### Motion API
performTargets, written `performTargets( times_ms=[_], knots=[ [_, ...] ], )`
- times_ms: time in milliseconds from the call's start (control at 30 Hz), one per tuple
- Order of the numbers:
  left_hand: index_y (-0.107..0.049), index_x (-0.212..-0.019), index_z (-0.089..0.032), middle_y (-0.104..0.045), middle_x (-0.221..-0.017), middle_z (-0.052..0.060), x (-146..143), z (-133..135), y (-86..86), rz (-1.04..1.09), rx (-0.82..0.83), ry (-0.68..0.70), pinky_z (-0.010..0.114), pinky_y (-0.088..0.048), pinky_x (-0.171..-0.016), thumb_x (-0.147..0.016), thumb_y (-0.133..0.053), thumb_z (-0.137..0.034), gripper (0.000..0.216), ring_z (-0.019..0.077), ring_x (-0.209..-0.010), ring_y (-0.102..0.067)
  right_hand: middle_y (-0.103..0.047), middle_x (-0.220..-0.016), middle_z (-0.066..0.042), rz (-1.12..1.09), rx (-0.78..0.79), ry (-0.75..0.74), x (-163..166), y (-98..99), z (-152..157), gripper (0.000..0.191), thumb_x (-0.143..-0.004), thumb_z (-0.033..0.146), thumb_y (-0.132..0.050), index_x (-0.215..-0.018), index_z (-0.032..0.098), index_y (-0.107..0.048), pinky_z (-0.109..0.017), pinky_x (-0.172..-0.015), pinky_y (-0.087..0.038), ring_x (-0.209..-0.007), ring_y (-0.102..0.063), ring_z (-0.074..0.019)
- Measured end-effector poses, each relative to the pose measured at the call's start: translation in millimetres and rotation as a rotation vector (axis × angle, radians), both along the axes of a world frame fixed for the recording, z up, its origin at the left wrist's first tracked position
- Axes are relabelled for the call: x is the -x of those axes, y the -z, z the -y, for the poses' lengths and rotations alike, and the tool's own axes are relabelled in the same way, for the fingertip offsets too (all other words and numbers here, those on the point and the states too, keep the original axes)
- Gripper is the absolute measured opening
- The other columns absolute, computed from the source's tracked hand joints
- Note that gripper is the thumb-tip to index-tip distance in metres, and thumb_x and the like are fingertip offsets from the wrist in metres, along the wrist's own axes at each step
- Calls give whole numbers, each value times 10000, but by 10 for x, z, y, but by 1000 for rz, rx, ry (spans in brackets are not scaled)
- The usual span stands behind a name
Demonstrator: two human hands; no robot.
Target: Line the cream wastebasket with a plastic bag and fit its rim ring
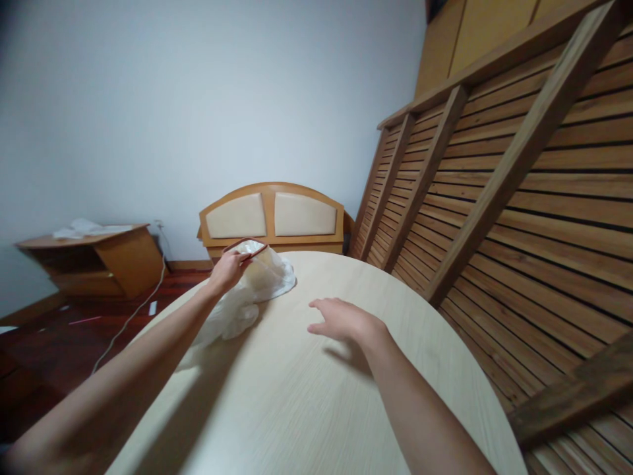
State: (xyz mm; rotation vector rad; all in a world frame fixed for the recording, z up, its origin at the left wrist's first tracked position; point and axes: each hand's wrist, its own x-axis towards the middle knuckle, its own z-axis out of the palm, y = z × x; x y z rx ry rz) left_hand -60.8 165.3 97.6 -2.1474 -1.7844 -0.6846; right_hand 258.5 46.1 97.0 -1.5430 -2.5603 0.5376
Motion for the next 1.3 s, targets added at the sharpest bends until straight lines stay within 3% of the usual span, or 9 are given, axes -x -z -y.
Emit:
performTargets(
  times_ms=[300, 433, 533, 667, 767, 1000, 1100, 1167, 1300],
  knots=[
    [-745, -1126, -222, -718, -1075, 112, 374, 83, -125, -64, 20, -50, 373, -498, -960, -952, -493, -342, 328, 274, -1065, -644, -581, -1421, -193, 129, 102, 26, 10, 295, -158, 655, -817, 413, -650, -1403, 129, -580, -444, -1073, -438, -1282, -569, -357],
    [-621, -1300, -189, -638, -1219, 146, 278, 267, -176, -71, -32, -115, 399, -472, -999, -953, -472, -350, 411, 300, -1179, -573, -453, -1532, -206, 159, 106, 77, -65, 418, -241, 732, -838, 435, -614, -1468, 83, -495, -424, -1170, -325, -1415, -427, -342],
    [-564, -1332, -160, -567, -1288, 187, 110, 548, -71, -70, -53, -184, 435, -488, -956, -987, -368, -437, 484, 341, -1235, -521, -252, -1638, -183, 177, 134, 155, -142, 541, -316, 810, -886, 514, -530, -1556, 99, -340, -490, -1216, -212, -1518, -207, -340],
    [-592, -1283, -199, -601, -1241, 168, -1, 965, 259, -193, 187, -192, 457, -507, -880, -896, -499, -598, 564, 368, -1127, -581, -30, -1688, -99, 197, 188, 232, -224, 687, -383, 857, -914, 650, -384, -1611, 203, -163, -654, -1185, -113, -1540, -7, -363],
    [-536, -1343, -222, -564, -1327, 165, 98, 1142, 442, -305, 372, -270, 456, -498, -873, -877, -558, -484, 534, 362, -1132, -589, 43, -1688, -49, 197, 210, 230, -252, 747, -391, 873, -908, 697, -330, -1616, 243, -97, -649, -1191, -24, -1540, 73, -329],
    [-617, -1228, -134, -507, -1404, 248, 82, 1209, 297, -312, 250, -341, 588, -369, -1020, -882, -521, -450, 478, 475, -1299, -457, 72, -1685, -25, 193, 199, 250, -227, 787, -385, 868, -908, 711, -287, -1616, 254, -79, -620, -1198, 25, -1538, 104, -308],
    [-612, -1229, -78, -412, -1502, 277, -297, 1228, 309, -258, 135, -214, 606, -243, -1121, -888, -518, -422, 494, 497, -1420, -293, 45, -1688, -20, 184, 173, 273, -195, 836, -364, 850, -914, 707, -291, -1615, 267, -99, -624, -1198, 12, -1542, 78, -312],
    [-572, -1298, -54, -421, -1491, 295, -604, 1212, 427, -142, 255, 13, 601, -270, -1115, -932, -445, -441, 548, 480, -1400, -345, -15, -1691, -30, 156, 90, 307, -175, 896, -332, 821, -925, 699, -292, -1610, 267, -157, -625, -1197, 5, -1547, 36, -314],
    [-492, -1432, -202, -453, -1536, 144, -1065, 1100, 797, -118, 387, 249, 495, -315, -1155, -958, -397, -493, 563, 351, -1417, -408, -284, -1640, -106, 9, -172, 324, -144, 1007, -270, 694, -962, 593, -342, -1518, 185, -421, -595, -1205, -79, -1526, -179, -323]
  ],
)
